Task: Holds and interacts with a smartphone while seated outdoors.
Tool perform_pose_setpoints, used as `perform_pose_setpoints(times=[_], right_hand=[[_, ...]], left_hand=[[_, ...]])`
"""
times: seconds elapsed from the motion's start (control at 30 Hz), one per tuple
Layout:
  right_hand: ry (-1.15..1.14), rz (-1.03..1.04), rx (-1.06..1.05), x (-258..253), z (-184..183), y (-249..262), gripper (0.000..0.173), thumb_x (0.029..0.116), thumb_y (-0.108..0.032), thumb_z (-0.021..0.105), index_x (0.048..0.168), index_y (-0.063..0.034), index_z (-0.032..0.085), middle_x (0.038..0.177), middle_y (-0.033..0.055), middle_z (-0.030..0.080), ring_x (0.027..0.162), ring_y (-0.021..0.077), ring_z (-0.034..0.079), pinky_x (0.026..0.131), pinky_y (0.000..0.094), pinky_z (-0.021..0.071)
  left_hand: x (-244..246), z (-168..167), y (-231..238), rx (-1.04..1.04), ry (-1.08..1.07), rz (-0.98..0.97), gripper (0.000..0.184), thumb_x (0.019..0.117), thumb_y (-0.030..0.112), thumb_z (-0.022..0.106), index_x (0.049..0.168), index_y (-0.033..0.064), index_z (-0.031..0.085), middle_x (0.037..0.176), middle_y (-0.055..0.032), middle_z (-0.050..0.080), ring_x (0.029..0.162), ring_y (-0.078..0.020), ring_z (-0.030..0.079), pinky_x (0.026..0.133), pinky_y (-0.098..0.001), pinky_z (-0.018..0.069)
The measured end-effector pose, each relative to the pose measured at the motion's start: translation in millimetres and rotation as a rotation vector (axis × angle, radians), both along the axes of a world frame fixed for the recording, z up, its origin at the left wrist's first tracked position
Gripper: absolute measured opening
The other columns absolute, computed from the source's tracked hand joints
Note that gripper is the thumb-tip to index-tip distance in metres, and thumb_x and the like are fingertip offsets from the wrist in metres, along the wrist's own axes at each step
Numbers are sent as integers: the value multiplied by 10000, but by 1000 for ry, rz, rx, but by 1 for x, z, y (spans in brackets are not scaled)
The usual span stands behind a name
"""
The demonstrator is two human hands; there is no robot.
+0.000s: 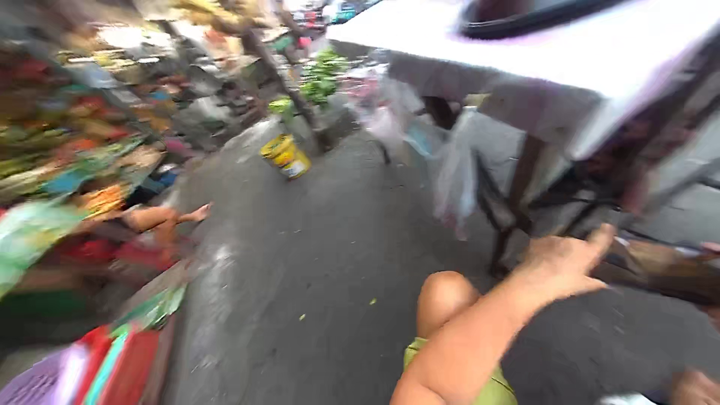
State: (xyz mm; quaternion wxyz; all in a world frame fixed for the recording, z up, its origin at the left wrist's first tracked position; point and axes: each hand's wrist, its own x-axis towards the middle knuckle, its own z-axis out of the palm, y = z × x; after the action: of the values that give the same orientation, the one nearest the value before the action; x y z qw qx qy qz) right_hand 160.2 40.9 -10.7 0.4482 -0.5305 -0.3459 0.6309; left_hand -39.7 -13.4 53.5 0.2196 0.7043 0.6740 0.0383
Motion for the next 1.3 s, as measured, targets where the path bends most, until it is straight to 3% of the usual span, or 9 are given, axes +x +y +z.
perform_pose_setpoints(times=[0.03, 0.13, 0.3, 0.63, 1.3], right_hand=[[-33, -82, -33, -5, 2, 1, 404, 1109, -363, 291, 1267, -114, 568, 1072, 16, 681, 950, 148, 680, 822, 407, 586], [-26, -113, -33, 1, -1, 1, 456, 1111, -405, 287, 1256, -90, 582, 1049, 76, 674, 935, 197, 668, 795, 437, 576], [-43, -104, -21, 22, -13, 9, 557, 1107, -474, 260, 1343, -85, 582, 1199, 149, 655, 1088, 266, 638, 911, 488, 537], [-37, -128, -32, 20, -6, 8, 480, 1112, -457, 301, 1255, -120, 612, 1115, 99, 658, 1015, 209, 637, 867, 419, 528], [-23, -83, -38, 16, -7, 2, 487, 1092, -515, 336, 1260, -150, 612, 1116, 86, 669, 1002, 207, 649, 838, 424, 545]], left_hand=[[3, 2, 2, -11, 7, 8, 930, 842, 339, 811, 1616, 197, 316, 1094, -181, 735, 1050, -367, 698, 891, -579, 540], [12, -10, 10, 33, 58, -7, 917, 826, 365, 825, 1600, 237, 350, 1009, -185, 741, 961, -399, 712, 817, -619, 545], [23, -28, 21, 139, 100, -44, 938, 801, 405, 846, 1578, 143, 390, 968, -230, 730, 903, -454, 703, 791, -652, 528], [15, -48, 26, 266, 116, -74, 963, 757, 422, 876, 1551, 116, 426, 799, -190, 708, 757, -420, 696, 697, -600, 528], [7, -54, 23, 285, 118, -61, 1001, 715, 419, 909, 1544, 133, 427, 750, -164, 690, 706, -401, 685, 639, -583, 523]])
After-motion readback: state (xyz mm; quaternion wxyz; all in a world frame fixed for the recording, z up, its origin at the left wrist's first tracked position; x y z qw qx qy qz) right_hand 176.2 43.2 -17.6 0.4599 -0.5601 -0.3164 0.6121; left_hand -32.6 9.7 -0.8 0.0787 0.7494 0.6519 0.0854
